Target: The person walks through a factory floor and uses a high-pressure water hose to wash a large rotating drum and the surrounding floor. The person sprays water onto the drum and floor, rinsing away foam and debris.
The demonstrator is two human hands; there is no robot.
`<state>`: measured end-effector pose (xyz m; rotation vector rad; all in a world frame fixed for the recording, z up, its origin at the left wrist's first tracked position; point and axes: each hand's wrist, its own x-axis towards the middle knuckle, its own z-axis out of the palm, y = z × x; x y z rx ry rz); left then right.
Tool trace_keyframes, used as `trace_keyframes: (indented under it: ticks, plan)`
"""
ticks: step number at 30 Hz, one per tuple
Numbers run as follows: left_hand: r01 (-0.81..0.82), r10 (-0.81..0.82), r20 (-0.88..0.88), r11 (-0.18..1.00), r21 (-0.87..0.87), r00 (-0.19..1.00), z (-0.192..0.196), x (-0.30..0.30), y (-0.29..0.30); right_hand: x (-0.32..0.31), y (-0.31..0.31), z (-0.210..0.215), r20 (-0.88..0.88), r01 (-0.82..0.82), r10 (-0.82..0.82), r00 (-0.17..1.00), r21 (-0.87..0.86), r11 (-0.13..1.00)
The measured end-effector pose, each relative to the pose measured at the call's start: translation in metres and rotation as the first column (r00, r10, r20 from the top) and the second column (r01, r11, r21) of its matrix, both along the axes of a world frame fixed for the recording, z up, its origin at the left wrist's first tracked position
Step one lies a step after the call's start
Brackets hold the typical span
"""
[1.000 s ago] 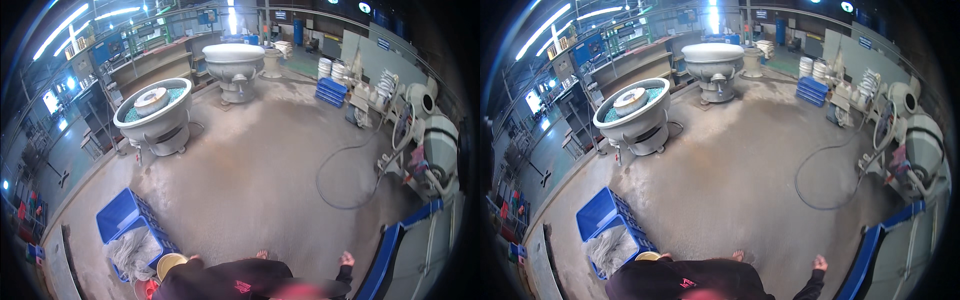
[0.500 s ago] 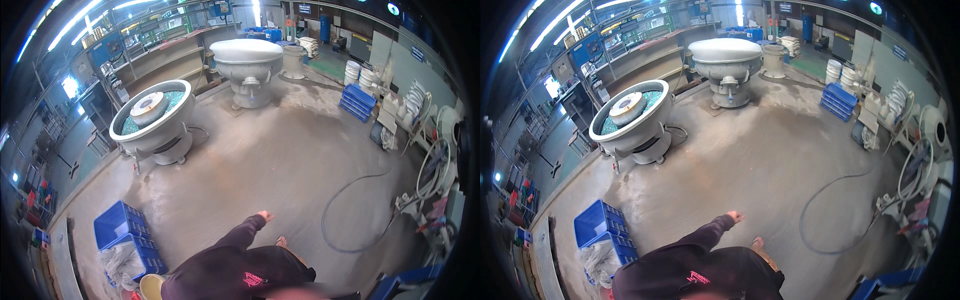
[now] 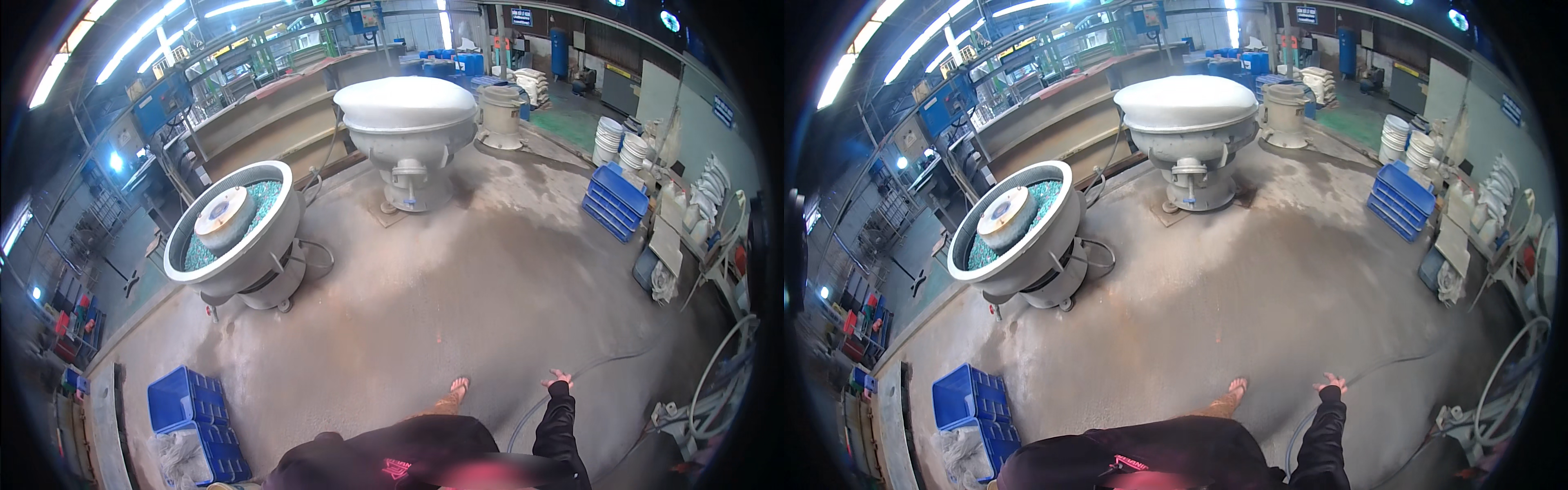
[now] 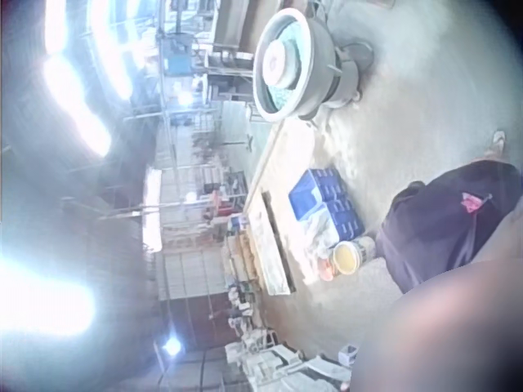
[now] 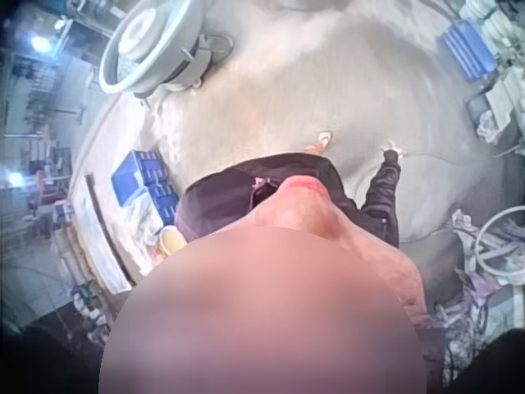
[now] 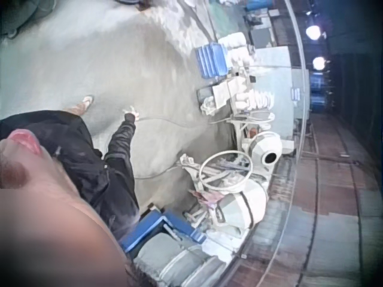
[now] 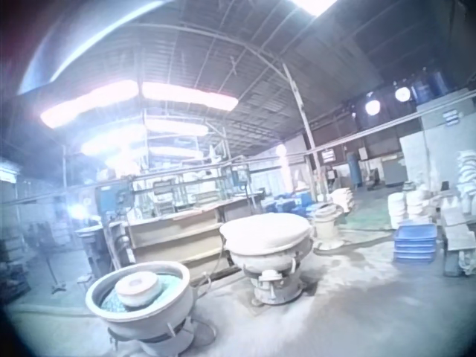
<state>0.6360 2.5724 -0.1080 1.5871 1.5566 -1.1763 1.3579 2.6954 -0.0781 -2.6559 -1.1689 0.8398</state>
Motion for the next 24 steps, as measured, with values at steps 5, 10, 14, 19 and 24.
trace_keyframes:
  ticks: [5, 10, 14, 19, 24]
  plan:
    - [-0.260, 0.217, 0.328, 0.961, 0.094, 0.920, 0.014, 0.087, 0.205, -0.002, 0.060, -0.007, -0.058, -0.382, 0.430, 0.901, -0.579, 0.721]
    - [-0.400, 0.144, 0.600, 0.860, 0.317, 0.787, 0.099, 0.259, 0.479, 0.037, 0.070, -0.022, -0.200, -0.347, 0.283, 0.938, -0.542, 0.766]
    - [-0.441, 0.083, 0.662, 0.805, 0.396, 0.745, 0.136, 0.388, 0.624, 0.085, 0.161, -0.024, -0.202, -0.253, 0.171, 0.964, -0.521, 0.815]
    - [-0.571, 0.117, 0.773, 0.743, 0.349, 0.624, 0.070, 0.469, 0.733, 0.184, 0.343, -0.026, -0.179, -0.226, 0.158, 0.971, -0.474, 0.851]
    - [-0.387, 0.333, 0.370, 0.919, 0.079, 0.867, -0.010, 0.410, 0.761, 0.290, 0.574, -0.002, -0.107, -0.236, 0.214, 0.971, -0.290, 0.927]
